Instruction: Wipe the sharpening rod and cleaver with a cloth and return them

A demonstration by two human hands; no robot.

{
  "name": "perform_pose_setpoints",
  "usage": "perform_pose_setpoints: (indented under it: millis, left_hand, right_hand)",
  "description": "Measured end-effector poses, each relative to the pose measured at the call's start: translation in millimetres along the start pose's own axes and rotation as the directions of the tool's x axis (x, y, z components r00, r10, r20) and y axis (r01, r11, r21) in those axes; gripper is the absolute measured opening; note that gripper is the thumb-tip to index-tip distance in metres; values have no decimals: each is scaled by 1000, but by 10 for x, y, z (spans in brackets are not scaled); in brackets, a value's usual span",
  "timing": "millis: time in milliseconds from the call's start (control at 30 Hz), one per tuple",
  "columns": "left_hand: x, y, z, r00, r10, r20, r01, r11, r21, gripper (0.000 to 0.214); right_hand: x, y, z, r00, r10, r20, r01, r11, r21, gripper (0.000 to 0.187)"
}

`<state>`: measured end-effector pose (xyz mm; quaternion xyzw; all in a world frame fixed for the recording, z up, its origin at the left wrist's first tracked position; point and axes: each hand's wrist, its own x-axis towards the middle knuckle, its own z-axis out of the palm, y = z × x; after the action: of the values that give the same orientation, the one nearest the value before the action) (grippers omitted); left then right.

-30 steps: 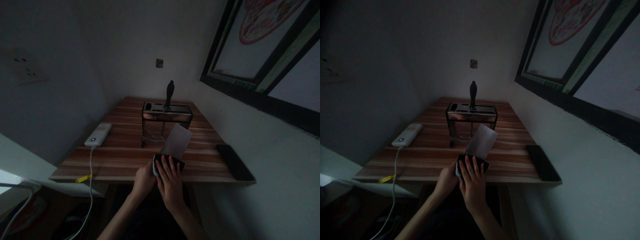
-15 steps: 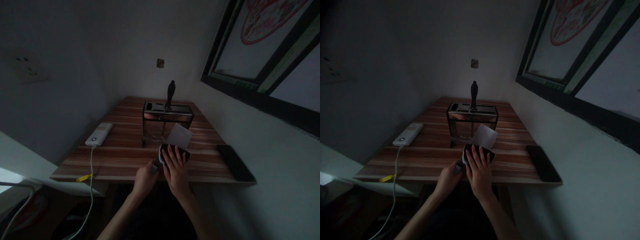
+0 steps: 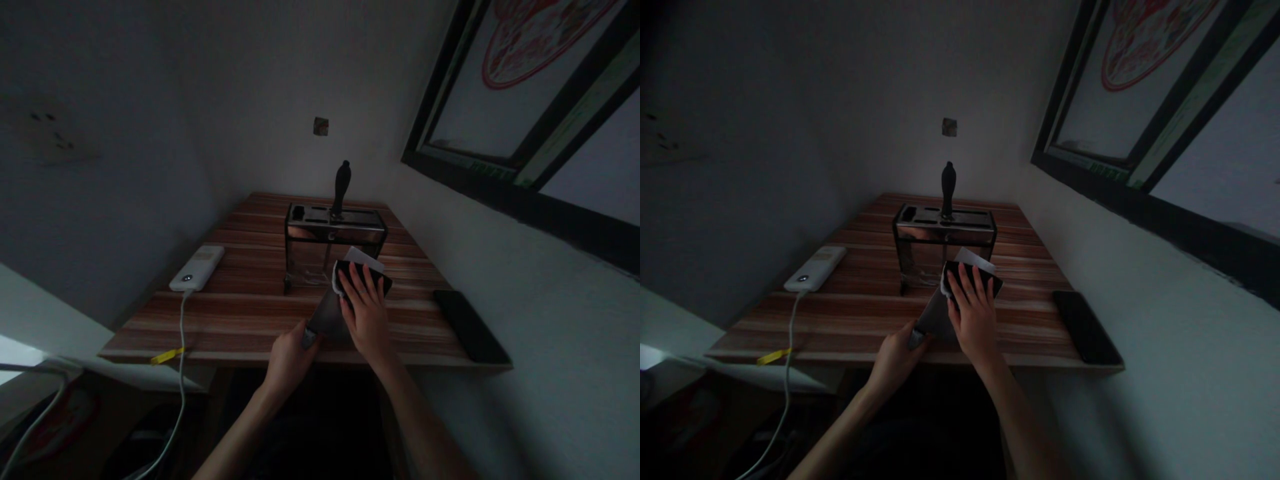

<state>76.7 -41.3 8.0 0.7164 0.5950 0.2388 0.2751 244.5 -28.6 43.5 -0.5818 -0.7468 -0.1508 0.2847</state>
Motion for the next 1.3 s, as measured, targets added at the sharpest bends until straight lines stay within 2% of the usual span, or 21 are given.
perform_pose_setpoints:
  millis: [267, 500, 1300]
  left_hand:
    - [-5, 8, -11, 1000, -20, 21, 20, 1000, -2, 16]
    - [0, 2, 1, 1000, -11, 17, 11, 1000, 5, 20]
    - [-12, 8, -17, 999, 14, 30, -14, 1000, -2, 17]
  right_hand:
    - [219, 173, -51, 999, 6, -43, -6, 1000, -4, 46]
    - [246, 213, -54, 998, 18, -65, -19, 1000, -7, 46]
    - [-406, -232, 100, 999, -37, 36, 37, 999, -13, 49]
